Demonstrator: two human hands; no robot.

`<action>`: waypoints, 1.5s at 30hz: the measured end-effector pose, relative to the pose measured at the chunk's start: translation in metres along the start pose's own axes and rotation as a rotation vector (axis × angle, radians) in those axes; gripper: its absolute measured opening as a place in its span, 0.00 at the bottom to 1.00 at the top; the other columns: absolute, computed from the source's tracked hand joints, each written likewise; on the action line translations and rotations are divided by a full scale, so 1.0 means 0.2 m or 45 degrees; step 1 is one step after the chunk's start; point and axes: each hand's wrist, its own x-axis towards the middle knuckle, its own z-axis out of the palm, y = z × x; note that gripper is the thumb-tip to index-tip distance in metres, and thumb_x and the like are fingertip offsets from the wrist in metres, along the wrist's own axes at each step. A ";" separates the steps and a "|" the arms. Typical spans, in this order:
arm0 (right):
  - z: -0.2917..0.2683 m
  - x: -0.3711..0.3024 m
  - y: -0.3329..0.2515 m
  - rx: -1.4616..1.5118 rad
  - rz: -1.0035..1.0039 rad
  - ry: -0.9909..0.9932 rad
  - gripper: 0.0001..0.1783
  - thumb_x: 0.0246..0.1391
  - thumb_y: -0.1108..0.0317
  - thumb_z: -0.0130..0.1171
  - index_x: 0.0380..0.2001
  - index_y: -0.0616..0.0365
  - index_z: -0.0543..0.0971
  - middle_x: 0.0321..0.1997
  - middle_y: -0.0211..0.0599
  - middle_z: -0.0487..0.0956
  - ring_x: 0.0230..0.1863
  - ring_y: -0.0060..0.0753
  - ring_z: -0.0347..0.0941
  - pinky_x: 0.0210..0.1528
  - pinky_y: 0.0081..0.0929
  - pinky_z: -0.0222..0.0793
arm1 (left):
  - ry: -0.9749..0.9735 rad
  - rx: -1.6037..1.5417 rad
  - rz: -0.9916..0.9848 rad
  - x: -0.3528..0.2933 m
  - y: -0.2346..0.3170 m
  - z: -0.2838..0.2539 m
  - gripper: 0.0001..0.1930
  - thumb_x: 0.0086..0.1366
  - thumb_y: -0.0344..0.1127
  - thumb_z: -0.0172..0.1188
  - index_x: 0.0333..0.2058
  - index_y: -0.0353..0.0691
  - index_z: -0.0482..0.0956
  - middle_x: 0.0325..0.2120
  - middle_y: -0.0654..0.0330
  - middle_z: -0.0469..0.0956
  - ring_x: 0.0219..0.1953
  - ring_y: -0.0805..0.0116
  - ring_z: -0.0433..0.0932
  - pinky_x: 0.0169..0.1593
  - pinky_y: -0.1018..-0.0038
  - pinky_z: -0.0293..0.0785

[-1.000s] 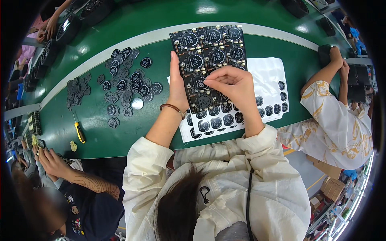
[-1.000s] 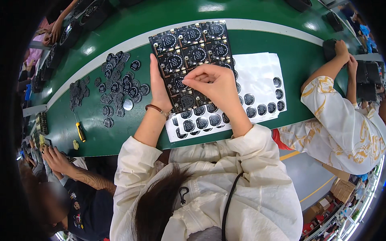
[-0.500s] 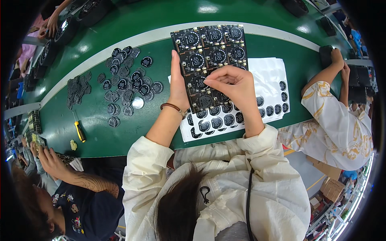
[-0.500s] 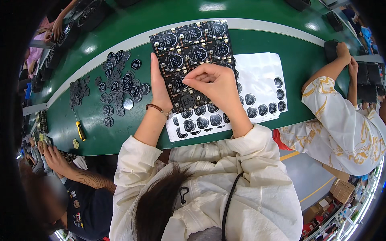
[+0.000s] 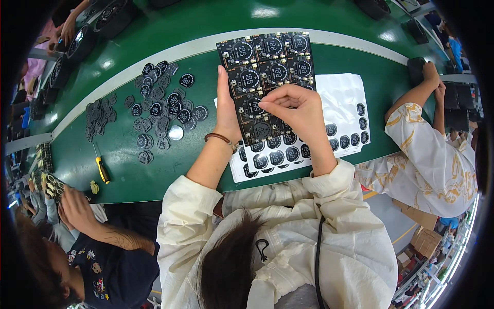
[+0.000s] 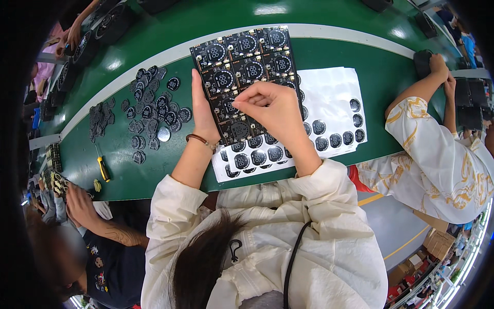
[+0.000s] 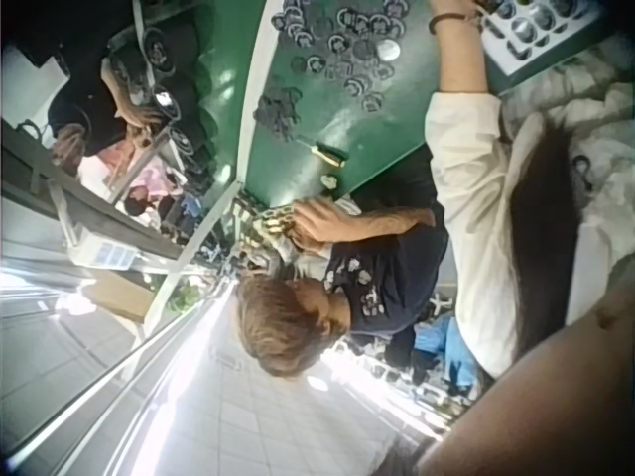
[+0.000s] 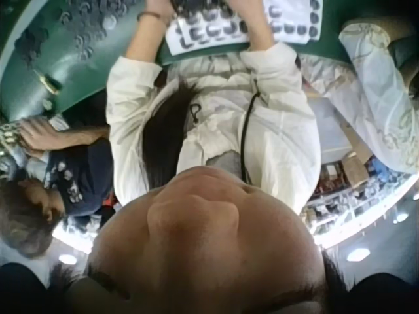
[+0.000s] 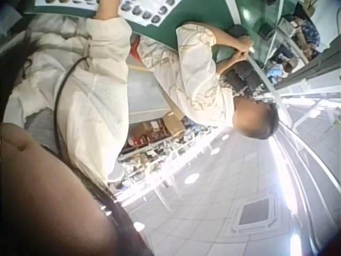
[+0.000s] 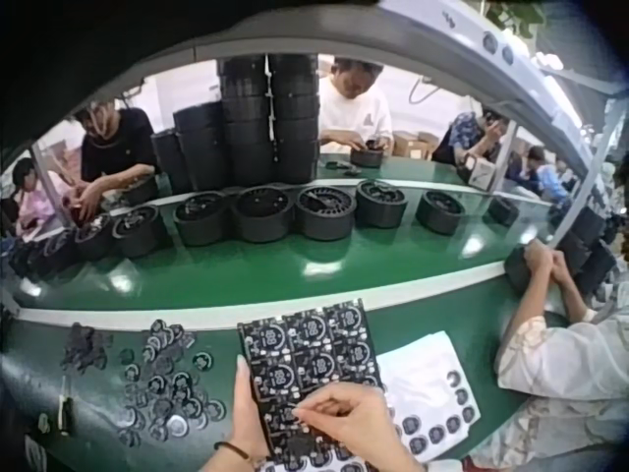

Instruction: Manually placing small components onto circuit board panels at an assembly station.

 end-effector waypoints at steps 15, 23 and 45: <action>0.02 -0.05 0.02 -0.427 -0.428 0.268 0.06 0.43 0.79 0.60 0.28 0.60 0.77 0.36 0.35 0.71 0.28 0.20 0.69 0.27 0.16 0.66 | -0.001 0.013 -0.013 0.01 -0.01 0.00 0.34 0.62 0.65 0.35 0.50 0.40 0.68 0.42 0.55 0.75 0.40 0.62 0.77 0.44 0.67 0.76; -0.37 -0.27 0.10 -0.485 -0.486 0.576 0.10 0.46 0.79 0.58 0.34 0.62 0.75 0.38 0.36 0.71 0.36 0.25 0.70 0.39 0.19 0.67 | 0.063 -0.019 -0.029 0.01 -0.01 -0.01 0.33 0.62 0.64 0.36 0.50 0.40 0.69 0.42 0.56 0.75 0.40 0.63 0.77 0.44 0.67 0.76; -0.44 -0.51 0.15 -1.105 -0.311 0.441 0.19 0.45 0.71 0.61 0.44 0.56 0.75 0.47 0.37 0.74 0.45 0.40 0.72 0.45 0.28 0.68 | 0.222 0.147 0.128 0.02 -0.03 -0.02 0.31 0.63 0.63 0.38 0.50 0.42 0.69 0.42 0.59 0.75 0.40 0.64 0.77 0.43 0.67 0.76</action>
